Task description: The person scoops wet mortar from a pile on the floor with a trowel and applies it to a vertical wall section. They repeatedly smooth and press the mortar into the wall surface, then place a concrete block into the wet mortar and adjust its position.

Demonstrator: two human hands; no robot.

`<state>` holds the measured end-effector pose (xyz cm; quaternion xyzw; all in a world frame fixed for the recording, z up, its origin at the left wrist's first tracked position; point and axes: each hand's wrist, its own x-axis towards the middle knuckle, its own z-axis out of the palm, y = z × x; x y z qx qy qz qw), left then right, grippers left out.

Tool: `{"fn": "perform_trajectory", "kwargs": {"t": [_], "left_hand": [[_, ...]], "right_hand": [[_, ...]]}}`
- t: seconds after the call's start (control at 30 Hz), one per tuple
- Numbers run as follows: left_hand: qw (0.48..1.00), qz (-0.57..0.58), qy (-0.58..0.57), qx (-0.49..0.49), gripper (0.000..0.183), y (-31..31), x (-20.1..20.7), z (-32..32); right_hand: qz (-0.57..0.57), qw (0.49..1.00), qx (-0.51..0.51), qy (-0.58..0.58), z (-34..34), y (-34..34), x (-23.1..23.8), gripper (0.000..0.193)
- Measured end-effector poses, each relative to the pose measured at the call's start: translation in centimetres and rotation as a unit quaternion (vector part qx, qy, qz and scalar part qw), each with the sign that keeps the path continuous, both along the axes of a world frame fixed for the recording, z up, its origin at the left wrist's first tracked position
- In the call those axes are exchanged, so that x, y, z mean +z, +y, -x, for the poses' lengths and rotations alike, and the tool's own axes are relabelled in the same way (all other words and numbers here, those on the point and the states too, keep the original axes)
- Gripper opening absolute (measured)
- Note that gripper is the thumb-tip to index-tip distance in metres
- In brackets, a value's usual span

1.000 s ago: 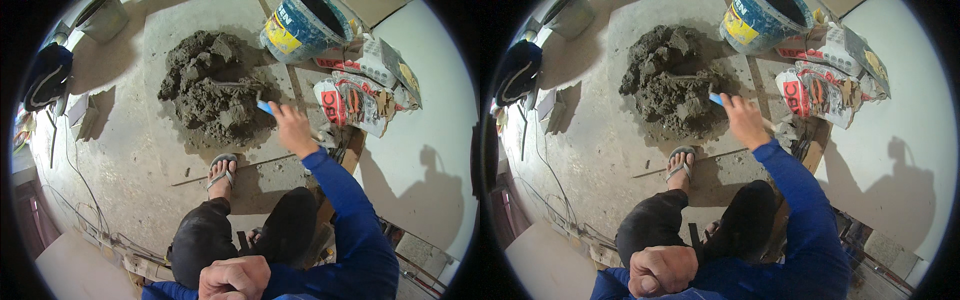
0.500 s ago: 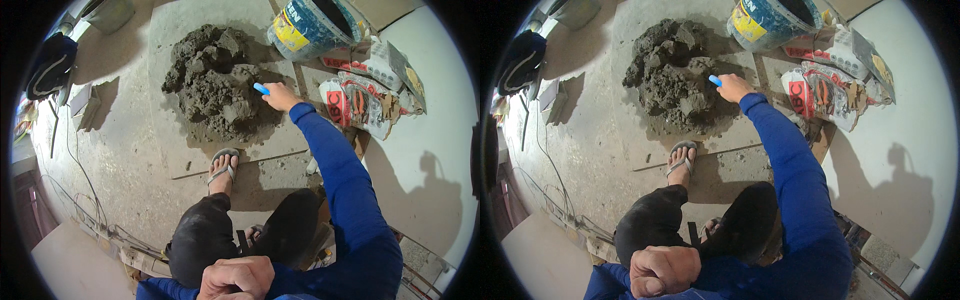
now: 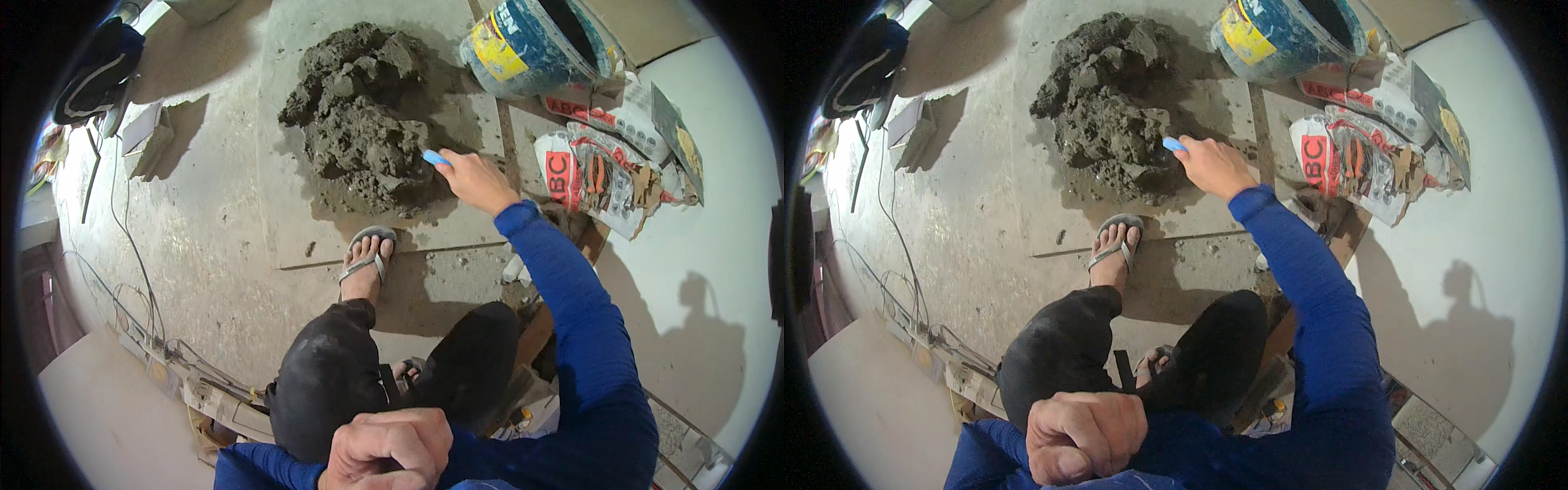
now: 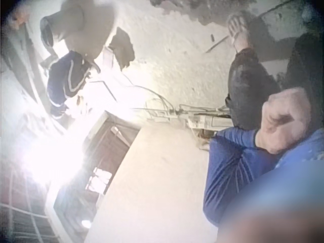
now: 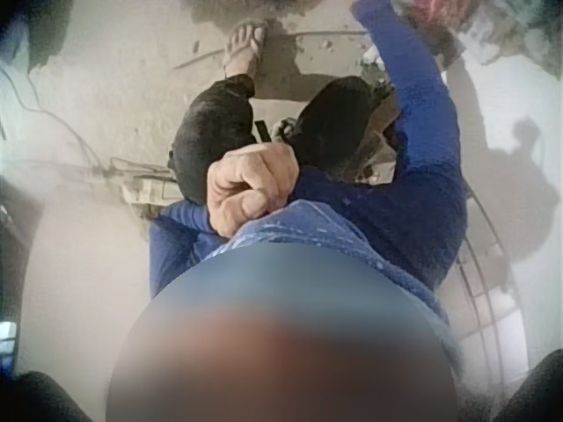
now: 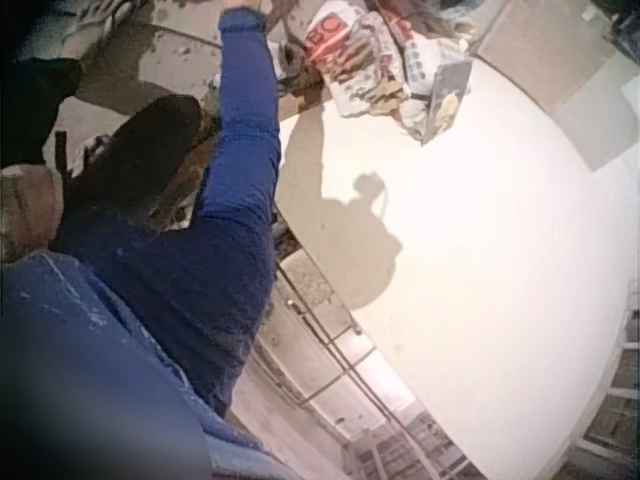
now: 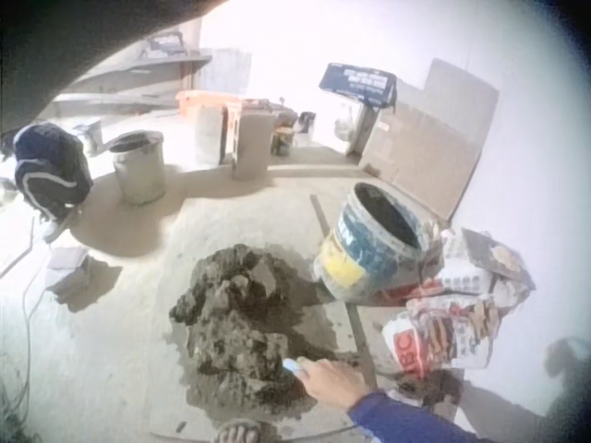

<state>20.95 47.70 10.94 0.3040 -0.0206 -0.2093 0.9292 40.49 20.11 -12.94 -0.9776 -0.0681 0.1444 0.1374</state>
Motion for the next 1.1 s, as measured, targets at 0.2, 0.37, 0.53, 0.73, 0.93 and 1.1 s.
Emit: {"fn": "perform_trajectory", "kwargs": {"t": [0.2, 0.37, 0.53, 0.73, 0.93, 1.1], "left_hand": [[0.999, 0.011, 0.020, -0.039, 0.024, -1.1, 0.2, 1.0], [1.000, 0.004, -0.002, 0.007, 0.024, -0.1, -0.2, 1.3], [1.000, -0.012, 0.001, 0.016, 0.022, 0.3, -0.3, 0.8], [0.998, 0.009, -0.052, -0.018, 0.024, -0.5, -0.7, 0.5], [1.000, 0.002, 0.008, -0.004, 0.022, -0.7, 0.0, 1.8], [1.000, -0.002, 0.022, 0.006, 0.021, 0.1, 0.2, 2.1]], "right_hand": [[0.213, 0.968, 0.082, -0.101, -2.3, 2.0, 1.0, 0.025], [0.079, 0.984, -0.102, -0.120, 7.0, -5.1, 1.8, 0.032], [-0.049, 0.943, -0.328, 0.032, 13.4, -3.7, -5.3, 0.033], [-0.276, 0.862, -0.413, 0.102, 7.9, 3.6, -8.2, 0.033], [-0.053, 0.966, -0.229, -0.108, 4.7, 3.9, -2.6, 0.041], [-0.019, 0.961, -0.266, -0.070, 9.5, 3.5, -1.0, 0.044]]}}
